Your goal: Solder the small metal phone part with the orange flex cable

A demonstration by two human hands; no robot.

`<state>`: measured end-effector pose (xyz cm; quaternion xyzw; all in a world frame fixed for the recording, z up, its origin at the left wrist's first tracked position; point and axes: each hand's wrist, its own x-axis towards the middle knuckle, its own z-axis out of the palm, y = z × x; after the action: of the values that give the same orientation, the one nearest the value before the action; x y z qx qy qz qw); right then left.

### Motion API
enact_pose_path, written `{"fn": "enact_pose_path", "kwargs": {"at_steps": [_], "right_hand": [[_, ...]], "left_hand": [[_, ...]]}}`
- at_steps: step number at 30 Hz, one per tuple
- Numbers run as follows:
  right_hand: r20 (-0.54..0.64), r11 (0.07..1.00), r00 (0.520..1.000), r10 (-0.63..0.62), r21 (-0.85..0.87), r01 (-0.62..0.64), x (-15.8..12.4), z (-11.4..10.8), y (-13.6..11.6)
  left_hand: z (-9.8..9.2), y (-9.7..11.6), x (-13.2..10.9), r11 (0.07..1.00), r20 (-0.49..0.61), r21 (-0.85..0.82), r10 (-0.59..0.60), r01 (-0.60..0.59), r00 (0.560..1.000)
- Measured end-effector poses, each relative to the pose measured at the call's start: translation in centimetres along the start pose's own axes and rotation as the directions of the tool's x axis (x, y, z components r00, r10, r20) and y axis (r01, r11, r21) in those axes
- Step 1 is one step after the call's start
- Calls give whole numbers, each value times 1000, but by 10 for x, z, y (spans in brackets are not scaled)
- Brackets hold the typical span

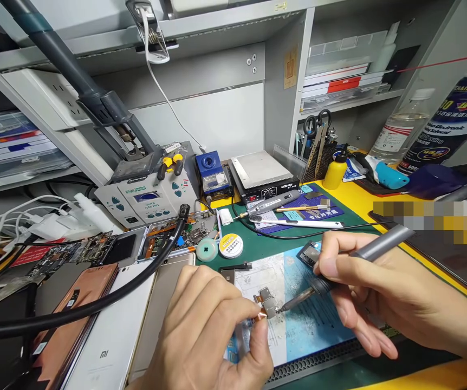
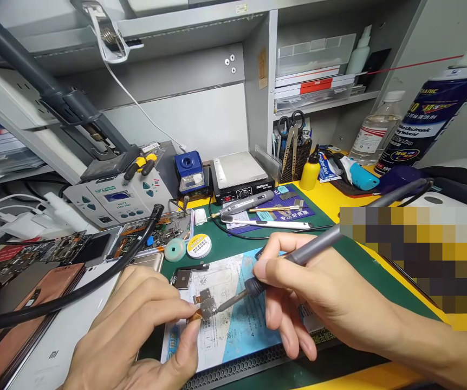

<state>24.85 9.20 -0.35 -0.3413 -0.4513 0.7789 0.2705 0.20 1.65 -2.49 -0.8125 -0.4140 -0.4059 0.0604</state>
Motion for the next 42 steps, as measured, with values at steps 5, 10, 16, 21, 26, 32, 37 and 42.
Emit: {"fn": "enact_pose_path", "kwargs": {"at_steps": [5, 10, 16, 21, 26, 32, 37, 42], "right_hand": [[-18, 1000, 1000, -6, 25, 6, 0, -2, 2], [-40, 999, 999, -10, 31, 12, -1, -3, 4], [-40, 1000, 999, 12, 2, -12, 0, 0, 0], [-46, 1000, 999, 15, -10, -15, 2, 1, -2], [-36, 1000, 999, 16, -27, -17, 1, 2, -1], [-45, 1000, 999, 12, -24, -13, -2, 1, 0], [-56, 1000, 998, 7, -18, -8, -1, -1, 1], [-42, 1000, 999, 8, -22, -9, -1, 0, 0]], "left_hand": [[1, 1, -1, 1000, 10, -1, -2, 2, 1000], [1, 0, 1, 1000, 20, -2, -13, 14, 1000], [0, 1, 1, 1000, 19, -6, 2, -2, 1000], [1, 1, 0, 1000, 19, -8, -1, 2, 1000], [0, 1, 1, 1000, 11, -6, -4, 4, 1000], [0, 2, 0, 1000, 15, -4, -7, 7, 1000], [1, 2, 1, 1000, 18, -7, -12, 13, 1000], [1, 2, 1, 1000, 16, -8, -2, 2, 1000]]}}
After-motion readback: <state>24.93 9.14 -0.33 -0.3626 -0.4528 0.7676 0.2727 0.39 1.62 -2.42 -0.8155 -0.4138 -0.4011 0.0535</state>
